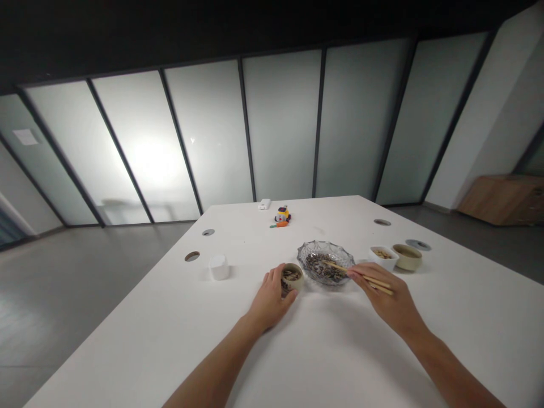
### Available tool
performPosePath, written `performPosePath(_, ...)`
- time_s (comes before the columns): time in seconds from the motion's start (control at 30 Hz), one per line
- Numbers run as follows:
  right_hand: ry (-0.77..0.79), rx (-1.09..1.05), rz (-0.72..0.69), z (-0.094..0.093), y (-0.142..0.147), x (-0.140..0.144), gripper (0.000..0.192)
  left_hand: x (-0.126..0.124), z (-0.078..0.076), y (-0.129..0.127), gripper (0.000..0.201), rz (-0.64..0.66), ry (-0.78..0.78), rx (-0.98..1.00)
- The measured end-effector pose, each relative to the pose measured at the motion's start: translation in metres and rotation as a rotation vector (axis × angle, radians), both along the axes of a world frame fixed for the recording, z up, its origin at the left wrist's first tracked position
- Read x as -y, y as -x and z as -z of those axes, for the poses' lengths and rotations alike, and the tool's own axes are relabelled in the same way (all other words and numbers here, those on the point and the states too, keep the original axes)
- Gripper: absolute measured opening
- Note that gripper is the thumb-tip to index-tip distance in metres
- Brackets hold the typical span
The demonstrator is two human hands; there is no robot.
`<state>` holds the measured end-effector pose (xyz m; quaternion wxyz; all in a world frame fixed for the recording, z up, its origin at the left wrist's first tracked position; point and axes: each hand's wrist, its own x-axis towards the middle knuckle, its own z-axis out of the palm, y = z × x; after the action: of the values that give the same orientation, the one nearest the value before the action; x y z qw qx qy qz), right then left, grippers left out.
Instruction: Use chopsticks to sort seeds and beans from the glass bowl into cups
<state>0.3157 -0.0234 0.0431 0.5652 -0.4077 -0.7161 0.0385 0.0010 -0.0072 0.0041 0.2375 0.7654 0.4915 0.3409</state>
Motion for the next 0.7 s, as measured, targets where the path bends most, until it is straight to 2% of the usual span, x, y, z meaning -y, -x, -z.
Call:
performPosePath(0.5,0.029,-0.045,-0.009,-0.0009,0.0021,0.0004,0.049,0.0011,0.0001,-0.0003,0.073,0.006,-0.020,0.030)
performPosePath(0.7,0.024,-0.020,-0.024,0.0027,-0.0002,-0.0013,0.041,0.0010,-0.0003,0.0001,0.073,0.007,-0.011,0.011)
